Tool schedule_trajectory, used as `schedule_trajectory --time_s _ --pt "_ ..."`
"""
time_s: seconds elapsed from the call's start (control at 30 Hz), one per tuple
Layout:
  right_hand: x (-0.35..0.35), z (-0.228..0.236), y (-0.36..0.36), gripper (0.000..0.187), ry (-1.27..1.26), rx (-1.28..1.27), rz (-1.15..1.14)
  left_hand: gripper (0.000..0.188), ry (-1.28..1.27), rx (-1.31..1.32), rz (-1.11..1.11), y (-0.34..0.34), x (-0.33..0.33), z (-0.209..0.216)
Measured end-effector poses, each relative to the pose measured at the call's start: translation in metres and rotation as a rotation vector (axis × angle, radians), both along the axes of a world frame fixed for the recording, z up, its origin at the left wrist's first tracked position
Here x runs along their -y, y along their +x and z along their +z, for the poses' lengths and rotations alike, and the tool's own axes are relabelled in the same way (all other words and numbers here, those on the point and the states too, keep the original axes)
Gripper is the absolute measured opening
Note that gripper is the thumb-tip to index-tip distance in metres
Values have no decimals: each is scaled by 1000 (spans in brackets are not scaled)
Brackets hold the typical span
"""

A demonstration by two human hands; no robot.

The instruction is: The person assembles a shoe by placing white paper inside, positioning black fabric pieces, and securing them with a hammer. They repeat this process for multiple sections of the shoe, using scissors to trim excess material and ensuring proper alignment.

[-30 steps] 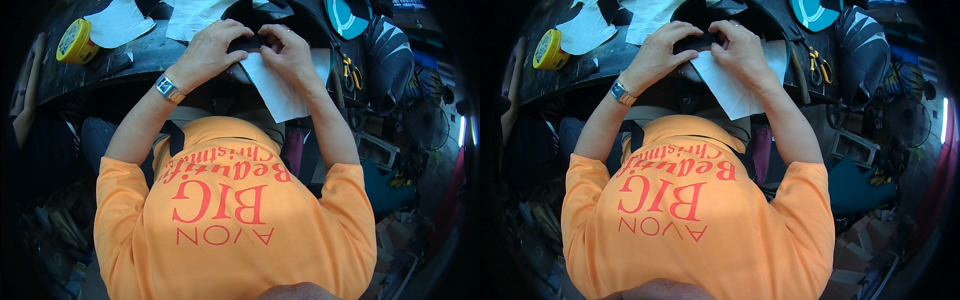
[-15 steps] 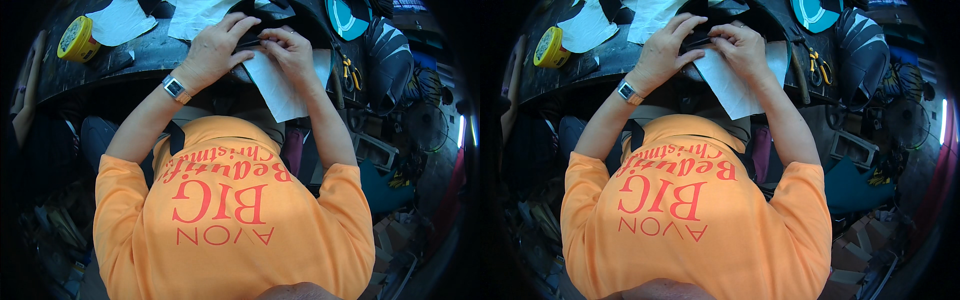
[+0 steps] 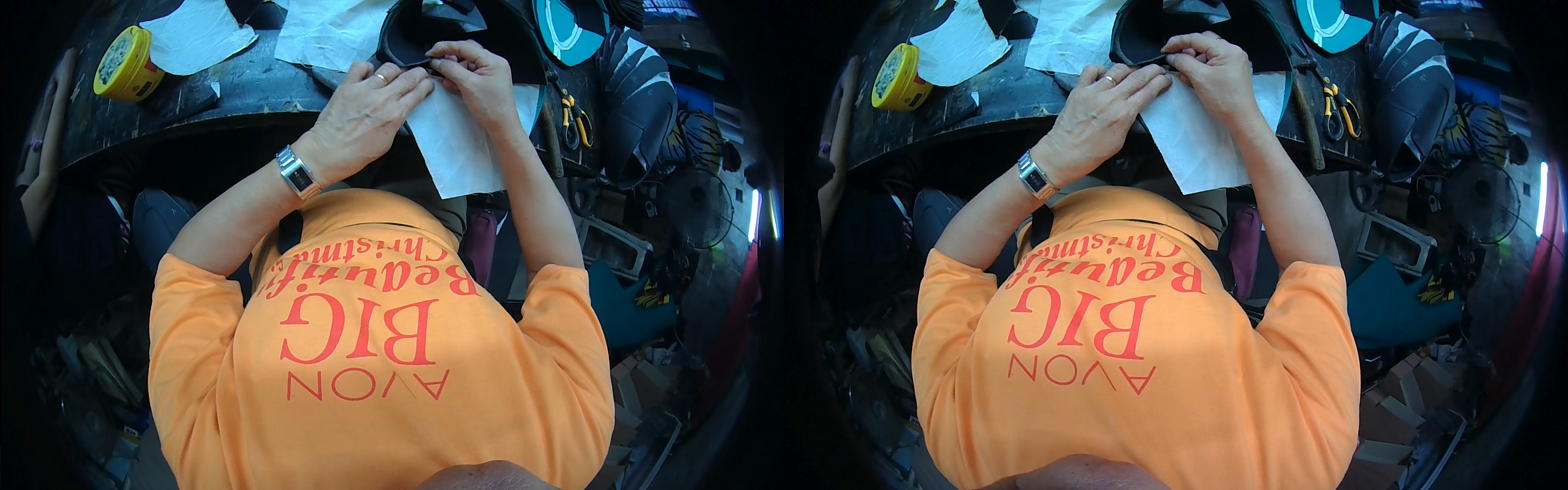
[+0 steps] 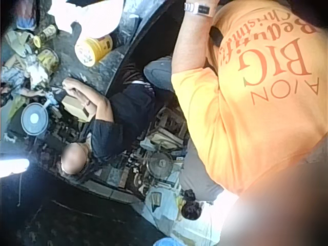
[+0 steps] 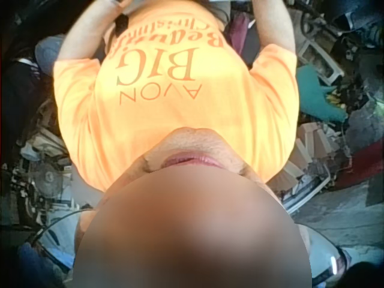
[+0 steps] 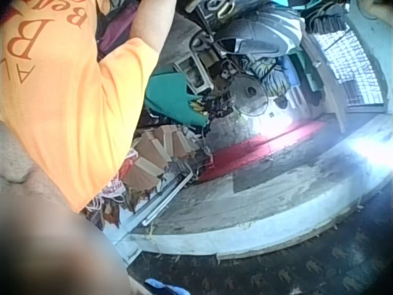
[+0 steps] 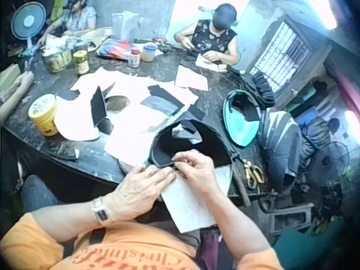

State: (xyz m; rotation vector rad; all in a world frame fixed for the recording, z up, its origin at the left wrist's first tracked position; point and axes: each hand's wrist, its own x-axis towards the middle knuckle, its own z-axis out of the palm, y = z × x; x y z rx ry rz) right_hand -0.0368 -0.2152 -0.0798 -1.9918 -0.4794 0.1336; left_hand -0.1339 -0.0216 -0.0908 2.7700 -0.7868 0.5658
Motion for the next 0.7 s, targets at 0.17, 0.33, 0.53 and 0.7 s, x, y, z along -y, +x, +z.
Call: schedule_trajectory --time_s 0.17,0.33,0.53,0.7 --pt "6 -4 -4 18 -132 342 123 50 11 -79 18 -2 -2 2" --pt "5 1 -6 17 -213 485 187 43 -88 28 -42 -5 -19 -15" --pt "5 15 -12 25 -542 698 325 42 -291 8 -116 0 -35 -35" --pt "8 22 -37 36 -769 763 296 49 -314 158 -49 -5 -40 -32"
